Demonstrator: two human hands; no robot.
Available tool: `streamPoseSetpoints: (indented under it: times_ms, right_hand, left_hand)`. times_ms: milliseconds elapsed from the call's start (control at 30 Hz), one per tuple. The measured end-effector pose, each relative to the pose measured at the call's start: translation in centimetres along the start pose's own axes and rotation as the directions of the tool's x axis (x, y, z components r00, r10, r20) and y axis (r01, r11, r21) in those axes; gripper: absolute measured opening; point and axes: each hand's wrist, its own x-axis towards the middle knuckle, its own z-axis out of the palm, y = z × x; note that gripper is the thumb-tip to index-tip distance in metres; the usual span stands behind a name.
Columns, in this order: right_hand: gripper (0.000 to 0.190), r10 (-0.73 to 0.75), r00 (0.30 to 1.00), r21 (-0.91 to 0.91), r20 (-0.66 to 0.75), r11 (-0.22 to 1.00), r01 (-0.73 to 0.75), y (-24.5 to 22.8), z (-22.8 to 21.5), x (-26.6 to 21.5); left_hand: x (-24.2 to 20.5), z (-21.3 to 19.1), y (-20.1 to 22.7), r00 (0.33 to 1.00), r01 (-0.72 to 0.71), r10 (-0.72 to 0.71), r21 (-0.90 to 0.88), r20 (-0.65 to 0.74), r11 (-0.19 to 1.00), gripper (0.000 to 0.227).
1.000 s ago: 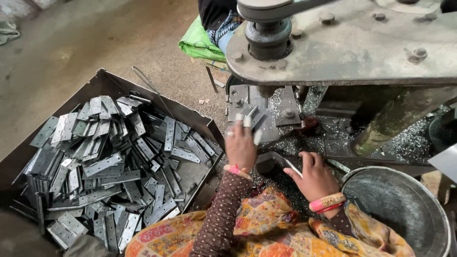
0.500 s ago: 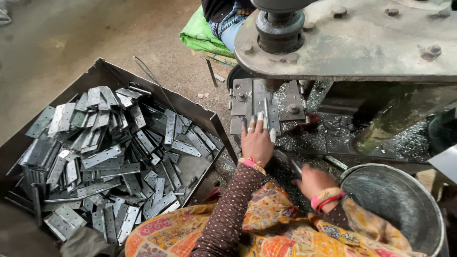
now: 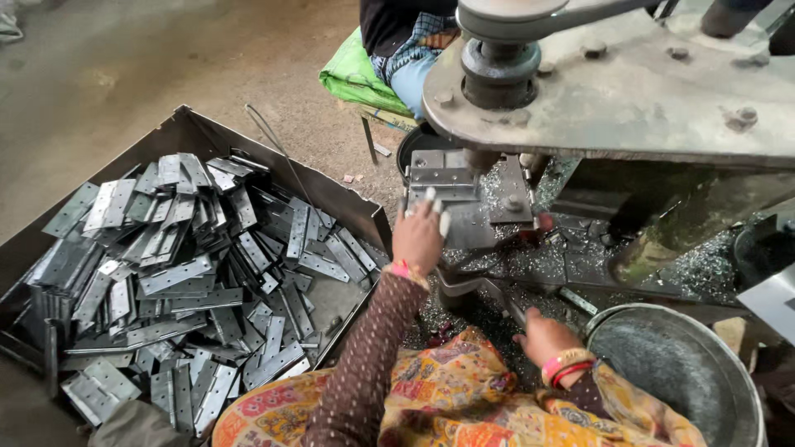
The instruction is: The person operates a manual press machine to process metal pieces. They pick up metal pieces from a large bin, place them into the press, and use a lever to activate the machine, repeating this process continuously.
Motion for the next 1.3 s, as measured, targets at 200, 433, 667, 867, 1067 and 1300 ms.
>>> streamPoseSetpoints:
  times_ms: [200, 433, 667, 867, 1067, 1300]
  right_hand:
    - [0.052, -0.003, 0.996, -0.031, 0.093, 1.0, 0.006, -2.2, -5.5, 0.5]
    - [0.053, -0.033, 0.997, -0.036, 0.065, 0.999, 0.035, -2.3, -5.6, 0.0]
    - [0.053, -0.012, 1.0, -0.011, 0.011, 1.0, 0.013, -1.8, -4.9, 0.1]
    - [0.045, -0.011, 0.995, 0.034, -0.099, 0.999, 0.015, 0.1, 0.6, -1.4]
    - [0.045, -0.01, 1.0, -0.014, -0.02, 1.0, 0.01, -0.7, -1.6, -0.4]
    - [0.042, 0.02, 0.998, 0.02, -0.057, 1.0, -0.019, -0.4, 0.2, -0.6]
  left_hand:
    - [5.5, 1.8, -3.0, 0.986, 0.079, -0.084, -0.04, -0.145, 0.996, 0.06]
    - [-2.4, 2.6, 1.5, 0.984, -0.047, 0.041, -0.036, -0.171, 0.998, 0.051]
    - [-1.4, 1.7, 4.9, 0.987, 0.024, -0.036, -0.075, -0.157, 0.997, 0.038]
    - [-1.1, 0.8, 5.2, 0.995, 0.035, -0.04, -0.052, -0.096, 0.998, 0.035]
    - [0.1, 2.1, 5.6, 0.996, 0.072, -0.071, 0.026, -0.059, 0.997, 0.025]
    - [0.9, 3.4, 6.0, 0.994, 0.091, -0.089, 0.043, -0.062, 0.995, 0.026]
